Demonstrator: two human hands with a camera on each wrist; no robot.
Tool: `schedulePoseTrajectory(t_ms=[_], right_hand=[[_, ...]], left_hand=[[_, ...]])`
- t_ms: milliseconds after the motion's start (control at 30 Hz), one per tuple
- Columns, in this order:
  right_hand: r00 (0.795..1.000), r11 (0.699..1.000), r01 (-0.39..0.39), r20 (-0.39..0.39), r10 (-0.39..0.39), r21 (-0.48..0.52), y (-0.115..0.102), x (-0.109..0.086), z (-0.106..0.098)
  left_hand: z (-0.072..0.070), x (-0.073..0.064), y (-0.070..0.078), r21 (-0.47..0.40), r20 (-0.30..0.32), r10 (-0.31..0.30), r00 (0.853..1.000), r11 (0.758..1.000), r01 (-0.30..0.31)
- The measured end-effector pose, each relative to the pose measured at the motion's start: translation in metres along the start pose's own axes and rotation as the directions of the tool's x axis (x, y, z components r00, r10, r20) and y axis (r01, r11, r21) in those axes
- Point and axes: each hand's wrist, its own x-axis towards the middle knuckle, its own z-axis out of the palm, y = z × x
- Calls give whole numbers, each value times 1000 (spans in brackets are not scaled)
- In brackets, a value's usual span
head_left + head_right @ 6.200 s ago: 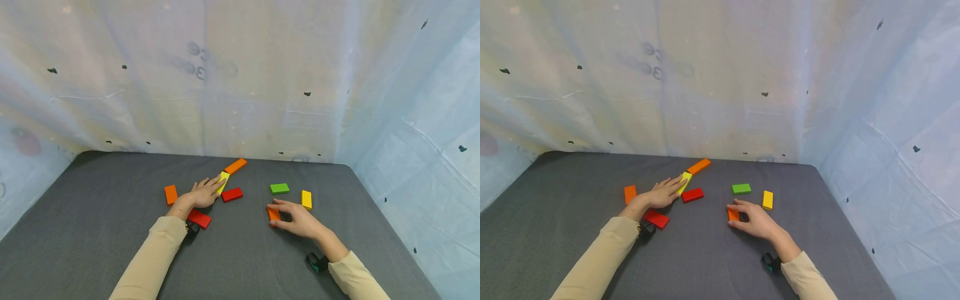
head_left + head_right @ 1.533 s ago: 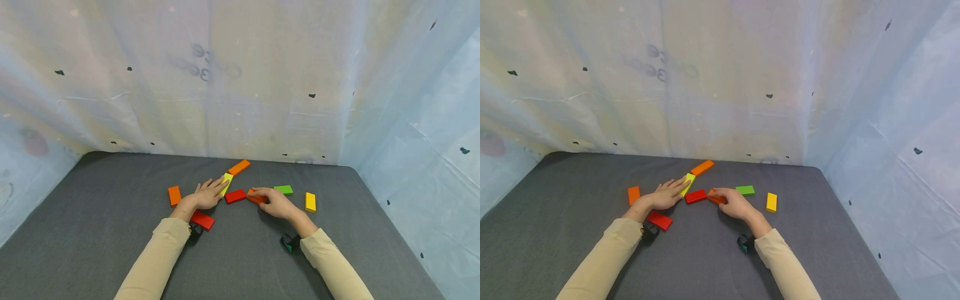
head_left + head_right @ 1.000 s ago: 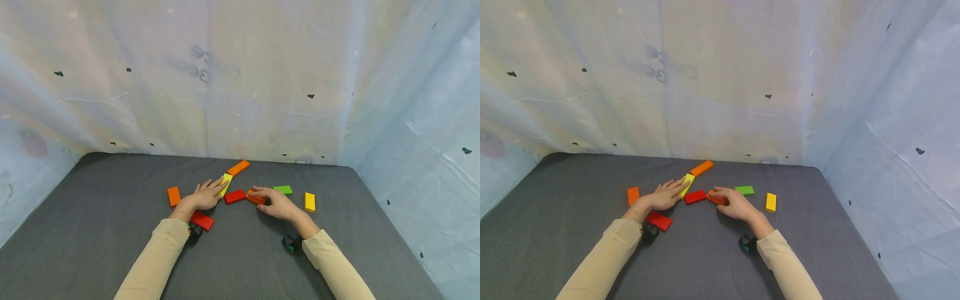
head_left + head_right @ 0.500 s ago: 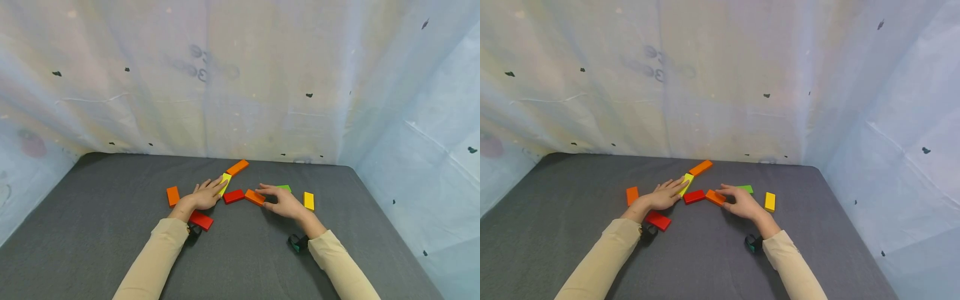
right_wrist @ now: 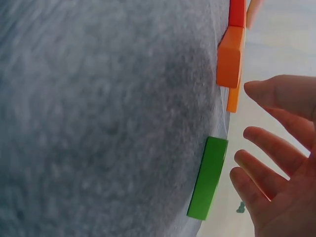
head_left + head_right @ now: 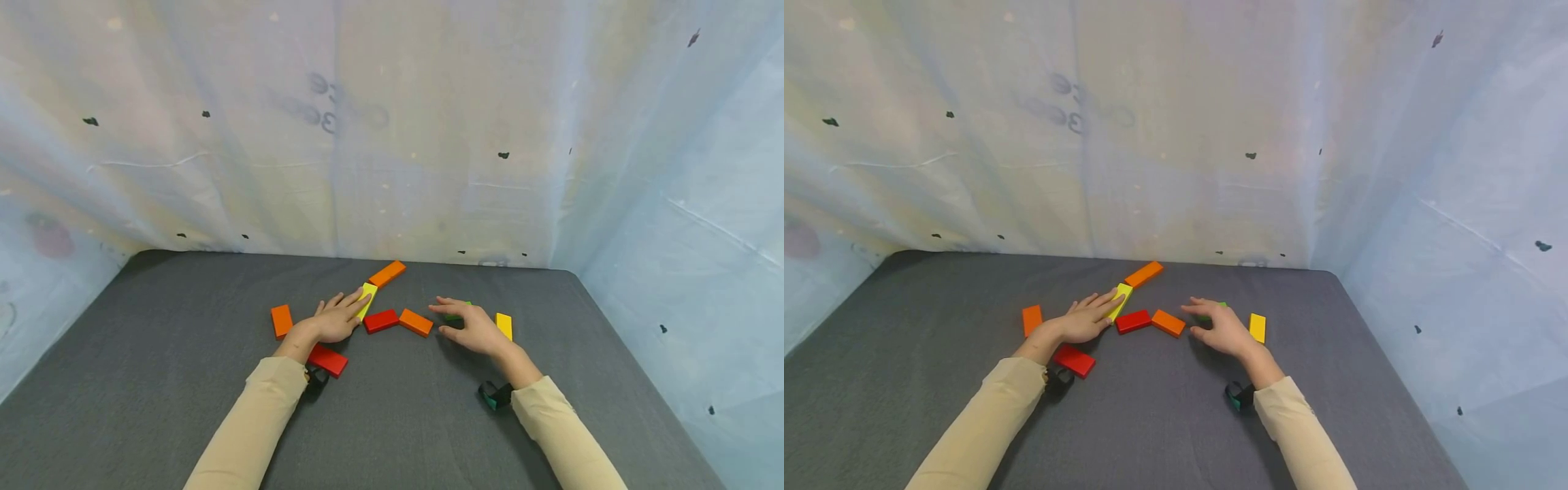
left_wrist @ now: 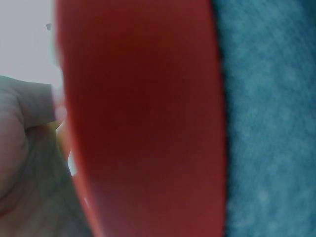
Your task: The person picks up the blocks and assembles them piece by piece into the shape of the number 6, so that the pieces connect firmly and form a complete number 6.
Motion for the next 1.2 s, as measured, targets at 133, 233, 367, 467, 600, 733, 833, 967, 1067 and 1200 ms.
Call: schedulePoseTrajectory(t_ms=[133,233,367,467,600,733,833,967,1067,1200], right_hand=[[1000,1000,-12,-6,12,0,2,-1,-2],[1000,1000,-18,-15,18,-13,4,-2,-3],[999,999,-30,-20,30,-26,5,-2,-5],[999,999,-45,-16,44,-29,7,-3,-6],[998,997,-66,-14,66,-28,9,-3,-7],[996,996,-83,-16,82,-36,13,-5,-8],[996,995,-91,-17,90,-40,17,-6,-8],[995,994,-95,-16,95,-54,20,-6,-9],[995,993,-96,-20,95,-70,22,-6,-10],[995,992,-98,-32,96,-79,22,-6,-11]], left_hand=[[0,0,-1,-6,4,4,1000,1000,-4],[0,-1,-1,-13,3,5,1000,1000,-5],[0,-1,-1,-20,3,6,1000,1000,-6],[-1,-2,-1,-19,4,2,1000,1000,-2],[0,-1,-1,-14,5,-1,1000,1000,1],[0,-1,-1,-9,5,-1,1000,1000,1],[0,-1,-1,-11,3,1,1000,1000,0],[0,-1,-1,-7,2,0,1000,1000,0],[0,-1,-1,-4,4,-3,1000,1000,3],[0,-1,0,-7,8,-6,1000,1000,6]])
